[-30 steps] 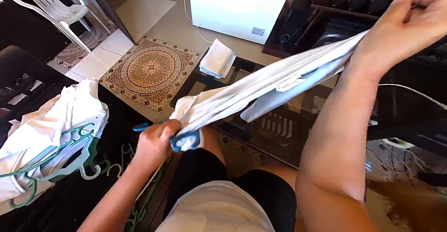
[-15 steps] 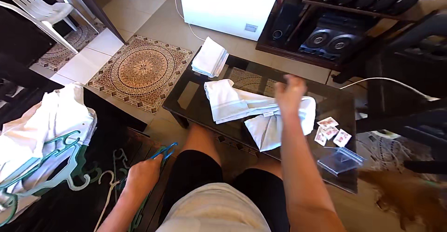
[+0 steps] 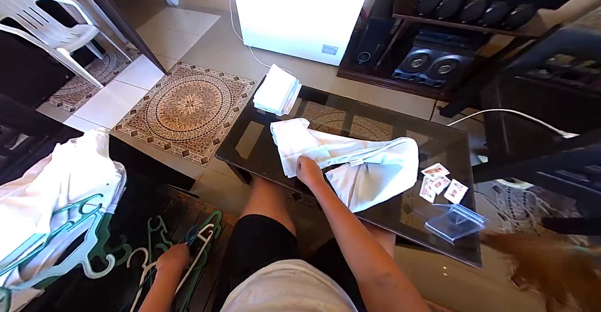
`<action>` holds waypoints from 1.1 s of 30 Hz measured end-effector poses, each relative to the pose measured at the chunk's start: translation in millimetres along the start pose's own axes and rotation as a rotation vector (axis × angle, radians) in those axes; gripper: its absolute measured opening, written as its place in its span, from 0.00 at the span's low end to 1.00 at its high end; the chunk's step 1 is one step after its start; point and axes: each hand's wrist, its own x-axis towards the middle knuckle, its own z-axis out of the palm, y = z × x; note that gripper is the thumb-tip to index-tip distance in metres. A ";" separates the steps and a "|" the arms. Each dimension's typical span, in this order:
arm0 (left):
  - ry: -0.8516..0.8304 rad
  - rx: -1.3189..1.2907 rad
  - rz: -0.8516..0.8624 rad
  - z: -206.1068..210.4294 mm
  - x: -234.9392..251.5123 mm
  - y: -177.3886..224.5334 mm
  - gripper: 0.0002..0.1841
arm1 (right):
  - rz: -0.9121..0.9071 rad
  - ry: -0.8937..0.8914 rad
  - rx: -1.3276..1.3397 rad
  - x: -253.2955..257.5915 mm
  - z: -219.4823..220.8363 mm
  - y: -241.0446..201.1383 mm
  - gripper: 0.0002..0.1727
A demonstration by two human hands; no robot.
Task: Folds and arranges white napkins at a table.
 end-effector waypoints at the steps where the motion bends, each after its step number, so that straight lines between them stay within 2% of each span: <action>1: -0.019 0.032 0.023 -5.7 -3.4 5.6 0.26 | -0.006 -0.001 0.041 0.9 -0.3 5.6 0.23; 3: 0.021 0.014 0.097 -30.1 -21.4 22.9 0.29 | -0.060 0.034 0.041 -0.1 6.1 11.8 0.34; 4: 0.074 -0.018 0.157 -49.6 -33.6 34.1 0.30 | -0.114 0.065 0.012 -1.5 10.7 11.5 0.36; 6: 0.225 -0.104 0.321 -90.8 -55.8 59.0 0.32 | -0.227 0.087 -0.058 -5.5 22.2 6.8 0.29; 8: 0.367 -0.173 0.476 -132.8 -73.1 93.3 0.31 | -0.262 0.030 -0.145 -8.2 24.4 -2.2 0.21; 11: 0.524 -0.227 0.730 -176.3 -68.5 152.9 0.25 | -0.168 -0.065 -0.224 -10.3 15.3 -13.9 0.21; 14: 0.643 -0.158 0.967 -196.6 -33.2 213.5 0.24 | -0.141 -0.100 -0.197 -11.2 10.8 -8.8 0.21; 18: 0.708 -0.015 1.058 -214.0 -7.1 267.1 0.25 | -0.175 -0.113 -0.194 -24.0 17.8 3.9 0.22; 20: 0.735 0.040 1.093 -217.9 -4.9 280.1 0.19 | -0.200 -0.097 -0.179 -32.6 20.9 15.7 0.22; 22: 0.720 0.122 1.125 -223.2 -15.3 289.0 0.13 | -0.215 -0.100 -0.137 -43.1 19.3 25.7 0.21; 24: 0.627 0.150 1.129 -233.5 -45.7 293.9 0.16 | -0.271 -0.068 -0.045 -63.0 12.3 25.1 0.20; 26: 0.574 0.002 1.217 -248.9 -79.8 298.1 0.19 | -0.439 0.091 0.107 -90.8 0.2 11.7 0.19; 29: 0.607 -0.261 1.468 -266.8 -132.7 301.3 0.18 | -0.679 0.462 0.489 -126.1 -22.6 -20.5 0.20; 31: 0.547 -0.442 1.590 -274.6 -171.4 300.9 0.16 | -0.652 0.701 0.703 -133.6 -40.6 -33.9 0.21; 33: 0.413 -0.600 1.651 -277.9 -207.3 297.6 0.14 | -0.578 0.991 0.812 -130.3 -56.0 -32.4 0.20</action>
